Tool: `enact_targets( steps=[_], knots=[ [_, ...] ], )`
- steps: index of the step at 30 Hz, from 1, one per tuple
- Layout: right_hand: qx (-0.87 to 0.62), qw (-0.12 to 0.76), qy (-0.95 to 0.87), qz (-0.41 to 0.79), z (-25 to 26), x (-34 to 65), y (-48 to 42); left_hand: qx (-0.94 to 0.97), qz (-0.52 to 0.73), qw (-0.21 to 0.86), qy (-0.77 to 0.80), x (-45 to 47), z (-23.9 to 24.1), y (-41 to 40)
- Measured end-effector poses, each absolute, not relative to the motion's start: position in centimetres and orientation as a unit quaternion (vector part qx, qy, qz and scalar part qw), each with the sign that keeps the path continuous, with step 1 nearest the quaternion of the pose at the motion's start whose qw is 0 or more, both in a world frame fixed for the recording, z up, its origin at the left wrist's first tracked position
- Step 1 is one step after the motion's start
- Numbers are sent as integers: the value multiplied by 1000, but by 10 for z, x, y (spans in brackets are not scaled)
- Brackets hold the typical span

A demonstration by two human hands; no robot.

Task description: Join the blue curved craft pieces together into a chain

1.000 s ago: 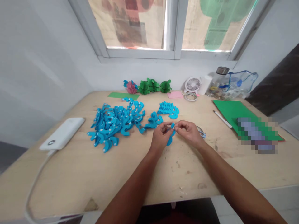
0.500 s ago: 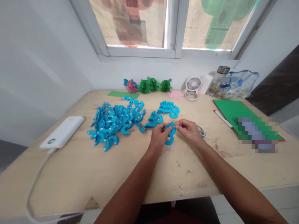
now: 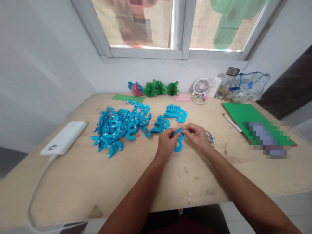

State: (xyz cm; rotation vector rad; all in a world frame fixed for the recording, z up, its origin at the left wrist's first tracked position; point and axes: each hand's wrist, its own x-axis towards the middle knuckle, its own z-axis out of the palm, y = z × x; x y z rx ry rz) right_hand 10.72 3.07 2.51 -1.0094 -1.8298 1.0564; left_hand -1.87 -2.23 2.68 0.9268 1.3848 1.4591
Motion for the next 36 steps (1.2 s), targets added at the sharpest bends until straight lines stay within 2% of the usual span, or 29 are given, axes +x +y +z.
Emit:
enact_targets(
  steps=[18,31,36],
  knots=[
    [-415,373,-779,285,26,105,25,409,578,398,584,-17,26,-23],
    [-410,331,-847,71,28,101,13,439,577,331,604,-16,24,-23],
    [-433,343,-832,56,28,105,17,419,584,338,608,-16,21,-21]
  ],
)
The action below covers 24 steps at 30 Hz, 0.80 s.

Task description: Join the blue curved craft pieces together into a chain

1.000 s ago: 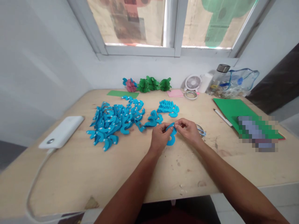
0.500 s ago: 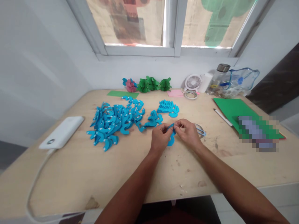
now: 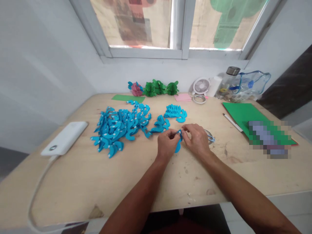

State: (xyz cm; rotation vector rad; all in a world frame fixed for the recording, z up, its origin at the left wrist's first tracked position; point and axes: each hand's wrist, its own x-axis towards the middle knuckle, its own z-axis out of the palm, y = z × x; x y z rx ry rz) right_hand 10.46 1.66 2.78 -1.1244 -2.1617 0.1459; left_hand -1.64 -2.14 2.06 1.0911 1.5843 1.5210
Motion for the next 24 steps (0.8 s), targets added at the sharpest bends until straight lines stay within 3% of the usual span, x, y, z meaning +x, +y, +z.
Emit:
enact_targets(
  steps=[8,11,16,20,24],
  knots=[
    [-425,365,-770,305,25,110,30,335,595,436,587,-17,23,-21],
    [-427,364,-754,342,21,115,37,319,602,448,579,-18,21,-20],
    [-526,375,-721,249,23,142,60,277,619,471,565,-21,20,-19],
    [-606,270,-737,128,24,159,71,266,620,478,563,-22,23,-20],
    [-601,172,-775,96,19,156,71,262,621,487,556,-21,26,-21]
  ],
)
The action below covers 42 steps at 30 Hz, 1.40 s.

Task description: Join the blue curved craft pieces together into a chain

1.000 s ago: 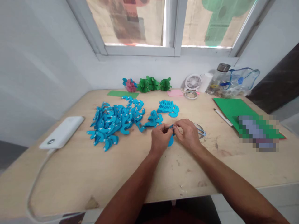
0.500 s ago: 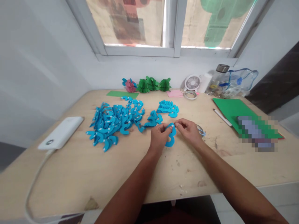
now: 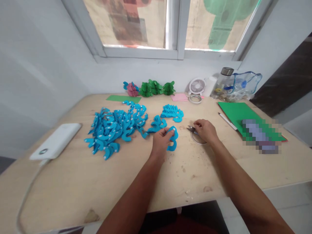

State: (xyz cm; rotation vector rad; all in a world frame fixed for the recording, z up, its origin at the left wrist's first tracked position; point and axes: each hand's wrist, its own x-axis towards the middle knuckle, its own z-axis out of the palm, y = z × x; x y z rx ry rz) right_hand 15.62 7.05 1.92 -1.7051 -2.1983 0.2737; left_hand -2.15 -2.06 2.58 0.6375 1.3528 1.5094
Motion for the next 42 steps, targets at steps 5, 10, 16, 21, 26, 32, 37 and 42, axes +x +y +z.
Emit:
enact_targets(
  steps=[5,10,16,21,26,32,37,42],
  knots=[
    [-577,123,-805,59,16,150,67,264,619,491,554,-21,26,-20],
    [-562,105,-818,60,16,149,67,266,617,488,557,-21,25,-21],
    [-561,111,-818,60,15,147,66,271,609,483,567,-21,27,-22],
    [-556,122,-820,61,14,148,67,271,609,482,569,-21,30,-22],
    [-555,125,-820,63,13,148,68,272,604,484,572,-21,29,-22],
    [-558,128,-818,59,13,147,68,278,608,480,568,-22,24,-21],
    [-559,126,-818,52,13,148,68,273,610,482,566,-22,25,-21],
    [-560,123,-818,50,14,147,68,271,612,482,566,-22,25,-21]
  ],
)
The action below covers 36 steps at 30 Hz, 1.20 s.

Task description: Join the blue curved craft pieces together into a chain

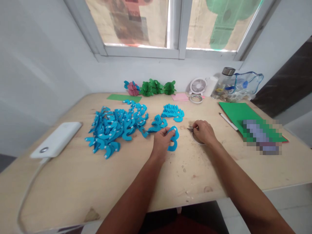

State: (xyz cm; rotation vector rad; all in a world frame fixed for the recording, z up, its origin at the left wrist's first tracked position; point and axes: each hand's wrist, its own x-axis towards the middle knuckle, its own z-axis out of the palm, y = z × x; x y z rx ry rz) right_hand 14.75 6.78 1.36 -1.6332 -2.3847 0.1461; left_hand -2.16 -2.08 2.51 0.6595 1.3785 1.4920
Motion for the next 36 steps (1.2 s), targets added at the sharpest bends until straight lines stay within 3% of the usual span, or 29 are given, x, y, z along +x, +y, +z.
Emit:
enact_targets(
  steps=[36],
  knots=[
    [-589,51,-806,25,16,143,65,267,613,486,563,-21,28,-22]
  ],
)
